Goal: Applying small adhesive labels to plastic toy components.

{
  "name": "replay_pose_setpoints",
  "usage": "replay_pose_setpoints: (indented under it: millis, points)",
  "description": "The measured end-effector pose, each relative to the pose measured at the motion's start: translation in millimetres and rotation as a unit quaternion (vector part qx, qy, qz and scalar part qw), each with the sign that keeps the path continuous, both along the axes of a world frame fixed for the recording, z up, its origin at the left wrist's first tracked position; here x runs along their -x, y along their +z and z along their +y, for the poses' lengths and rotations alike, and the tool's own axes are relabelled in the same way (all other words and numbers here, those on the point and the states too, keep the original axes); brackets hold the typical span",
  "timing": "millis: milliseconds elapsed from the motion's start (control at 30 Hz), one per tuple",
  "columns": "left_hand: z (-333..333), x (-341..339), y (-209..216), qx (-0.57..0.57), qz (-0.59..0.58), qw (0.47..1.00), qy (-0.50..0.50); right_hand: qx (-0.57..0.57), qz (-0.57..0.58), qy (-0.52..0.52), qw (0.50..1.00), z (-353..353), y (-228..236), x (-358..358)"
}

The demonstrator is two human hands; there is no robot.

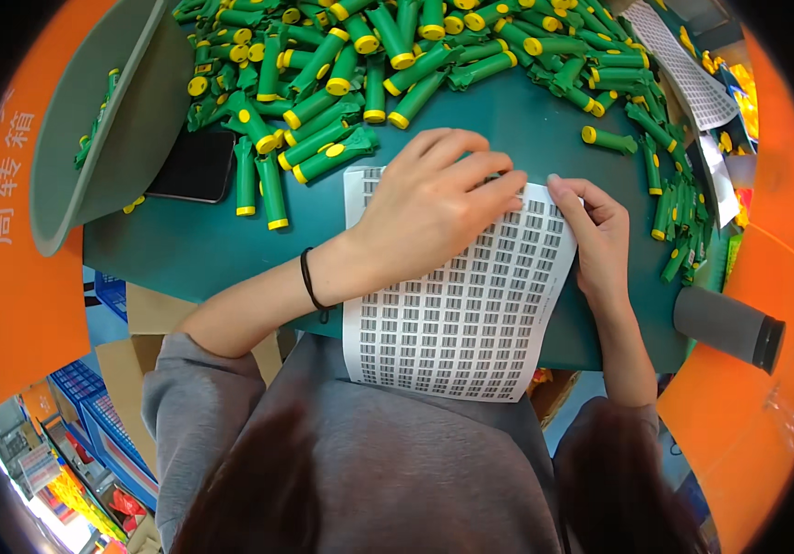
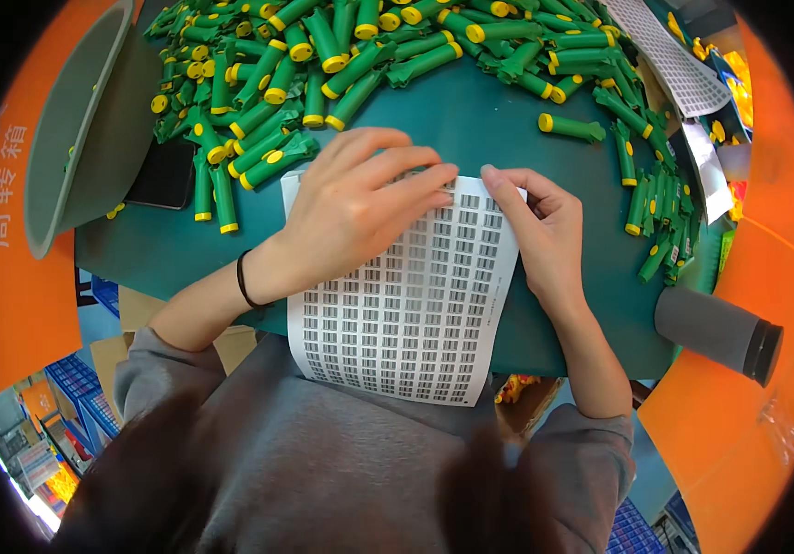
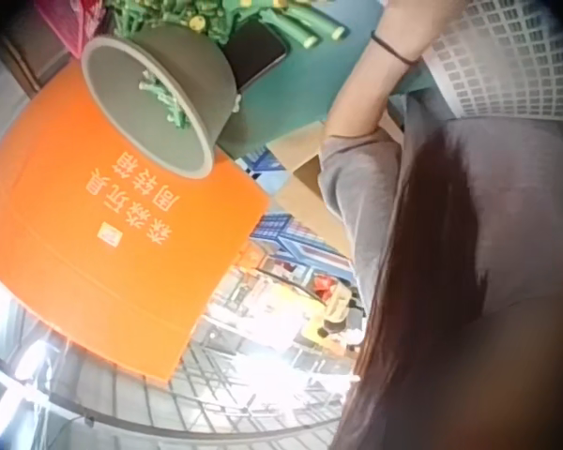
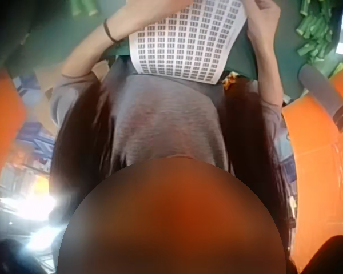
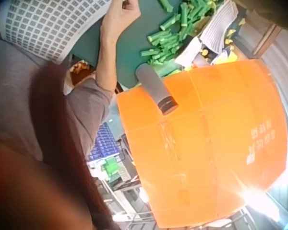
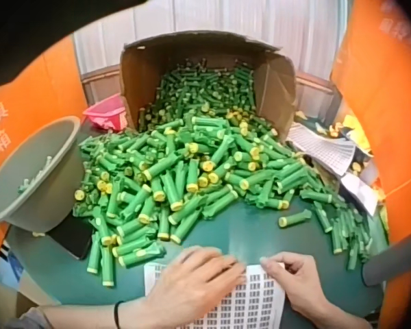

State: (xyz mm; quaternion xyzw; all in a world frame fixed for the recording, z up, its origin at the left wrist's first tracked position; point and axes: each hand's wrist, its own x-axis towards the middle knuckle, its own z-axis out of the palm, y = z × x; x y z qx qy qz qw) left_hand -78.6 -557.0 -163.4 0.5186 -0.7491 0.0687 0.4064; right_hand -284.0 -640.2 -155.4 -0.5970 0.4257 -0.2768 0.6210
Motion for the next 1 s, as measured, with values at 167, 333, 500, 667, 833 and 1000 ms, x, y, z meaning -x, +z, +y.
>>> replay_pose_setpoints:
  millis: [167, 333, 500, 667, 833, 1000]
  points:
    - [-0.9, 2.2, -5.2, 0.010, 0.027, 0.999, 0.023, 0.012, 0.003, -0.007, 1.000, -0.3, -1.9, 4.5]
    - [-6.6, -0.7, -9.1, 0.006, 0.045, 0.999, 0.010, 0.010, 0.016, -0.002, 1.000, 1.4, 2.2, 2.6]
    - [-5.9, -1.5, -9.2, 0.011, 0.019, 1.000, 0.010, 0.006, 0.002, -0.003, 1.000, 2.9, -2.8, 1.7]
    - [-2.1, -1.4, -8.2, 0.023, -0.001, 1.000, 0.006, 0.013, 0.016, -0.006, 1.000, 3.0, -2.8, 3.9]
    - [-6.7, 1.7, -10.2, 0.020, 0.021, 1.000, -0.011, 0.079, 0.078, 0.025, 0.994, -4.8, -4.9, 6.2]
    - [-9.3, -0.9, -1.5, -0.027, 0.169, 0.983, -0.068, 0.351, 0.320, -0.062, 0.878, -59.1, 16.8, -0.2]
